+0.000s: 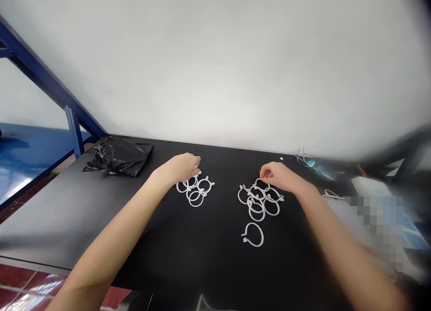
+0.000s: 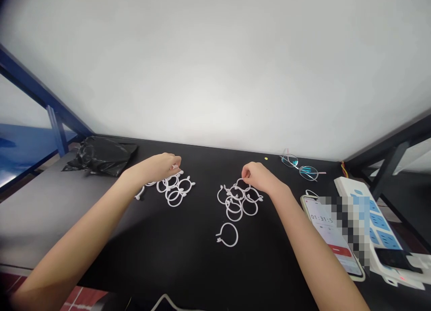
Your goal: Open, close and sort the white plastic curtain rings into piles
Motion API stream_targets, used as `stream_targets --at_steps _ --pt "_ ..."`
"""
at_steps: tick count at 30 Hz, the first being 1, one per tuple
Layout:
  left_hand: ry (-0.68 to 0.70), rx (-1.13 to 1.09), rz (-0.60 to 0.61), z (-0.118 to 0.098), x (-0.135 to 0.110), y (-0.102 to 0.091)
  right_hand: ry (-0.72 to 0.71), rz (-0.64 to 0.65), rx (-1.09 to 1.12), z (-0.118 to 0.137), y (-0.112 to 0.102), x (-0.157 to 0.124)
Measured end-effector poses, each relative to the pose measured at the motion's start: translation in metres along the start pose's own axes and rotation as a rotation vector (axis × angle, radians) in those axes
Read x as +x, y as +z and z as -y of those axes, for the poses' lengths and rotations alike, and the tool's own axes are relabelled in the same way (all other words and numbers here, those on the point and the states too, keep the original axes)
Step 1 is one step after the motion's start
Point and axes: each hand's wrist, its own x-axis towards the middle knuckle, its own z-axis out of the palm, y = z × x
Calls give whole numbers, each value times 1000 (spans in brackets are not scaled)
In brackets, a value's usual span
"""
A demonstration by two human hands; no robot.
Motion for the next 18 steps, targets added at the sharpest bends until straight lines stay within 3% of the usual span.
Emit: stream_targets --at_steps 5,9,14,18 --pt "-39 -37 57 2 0 1 7 -40 -7 -1 -2 -1" --pt "7 -23 5 -1 -3 -4 -11 -130 23 5 -7 -3" --pt "223 -271 -274 -29 -14 -11 -185 -329 393 42 0 -13" --pt "449 -485 -305 -58 -24 -7 -275 -318 670 77 21 -23"
